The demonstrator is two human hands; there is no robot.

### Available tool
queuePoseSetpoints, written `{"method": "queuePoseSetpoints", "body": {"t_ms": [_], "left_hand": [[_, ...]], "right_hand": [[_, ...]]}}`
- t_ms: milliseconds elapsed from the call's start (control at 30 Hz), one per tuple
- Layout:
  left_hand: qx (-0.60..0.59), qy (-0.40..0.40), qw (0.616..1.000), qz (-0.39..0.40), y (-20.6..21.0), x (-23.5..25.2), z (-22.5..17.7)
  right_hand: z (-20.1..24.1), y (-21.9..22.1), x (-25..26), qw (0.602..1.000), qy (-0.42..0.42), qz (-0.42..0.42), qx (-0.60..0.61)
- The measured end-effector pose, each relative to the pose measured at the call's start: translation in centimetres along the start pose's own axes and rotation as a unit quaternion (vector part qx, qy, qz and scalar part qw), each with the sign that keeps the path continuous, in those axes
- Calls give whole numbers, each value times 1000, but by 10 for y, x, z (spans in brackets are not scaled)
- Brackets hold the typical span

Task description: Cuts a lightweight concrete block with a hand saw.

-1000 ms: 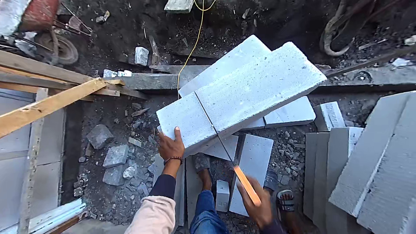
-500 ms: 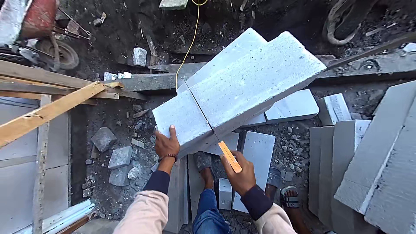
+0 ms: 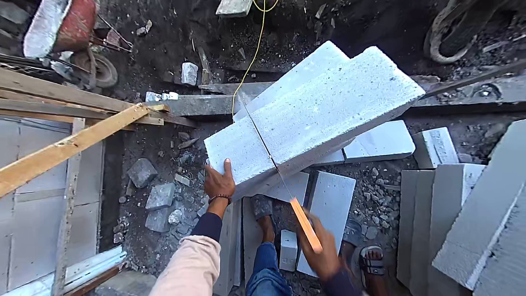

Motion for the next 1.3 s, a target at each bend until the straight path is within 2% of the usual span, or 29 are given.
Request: {"method": "queuePoseSetpoints", "body": {"t_ms": [67,100,233,267,300,367,400,433,467,567,600,633,767,800,833,933,967,1000,1067,1133,1200,1300], "left_hand": [[-9,8,1000,-5,1,-4,1],[-14,9,1000,-13,2,-7,3],[-11,16,1000,-12,6,-13,9],[-11,20,1000,-13,2,-7,6],[-11,24,1000,-11,-1,-2,4],[-11,21,1000,-5,-1,-2,1],[-13,16,1000,-7,-1,-2,1],[-14,12,1000,-13,1,-5,4],[-14,11,1000,-14,3,-8,8],[-10,5,1000,-8,2,-5,6],[-5,9,1000,-4,-2,2,1],[1,14,1000,2,-4,3,0],[16,34,999,-16,-2,-7,1],[14,27,999,-23,1,-11,6],[9,20,999,-24,3,-12,7],[10,12,1000,-7,1,-10,5],[7,13,1000,-6,-4,-4,1],[10,14,1000,1,-5,-3,-1],[8,22,1000,1,-5,-6,-3],[-6,26,1000,-15,-3,-8,0],[-5,7,1000,-11,3,-15,8],[4,13,1000,-1,-2,-8,1]], "right_hand": [[-9,-24,-51,1000,0,-5,11],[-3,-29,-44,1000,-6,-9,5],[49,9,69,999,31,10,18],[44,17,67,999,33,10,23],[27,15,42,1000,20,-2,17],[-8,-10,-39,1000,-1,-20,13],[-18,-21,-62,1000,-2,-16,21],[-22,-26,-64,1000,-5,-15,19],[-17,-24,-47,1000,-6,-16,9],[19,6,56,999,30,2,19],[17,13,66,999,36,7,29],[6,12,53,999,28,5,31],[-32,-19,-56,999,1,-19,29],[-27,-23,-51,1000,-3,-20,19],[-13,-21,-25,1000,2,-16,5],[42,4,74,996,86,35,7],[43,10,82,996,87,33,14],[31,9,66,997,72,24,15],[4,-13,-1,1000,24,-2,2],[-4,-33,-49,1000,5,-13,9],[4,-28,-31,1000,17,-16,-6],[17,9,54,998,57,-1,19]]}}
Point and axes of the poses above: each hand's wrist, its own x-axis towards the middle knuckle, its own y-axis out of the palm, z = x × y, the point moved 7 cm from there along x, towards the middle knuckle, and after that the axes turned 11 degrees about x, right-handed, at the moved point
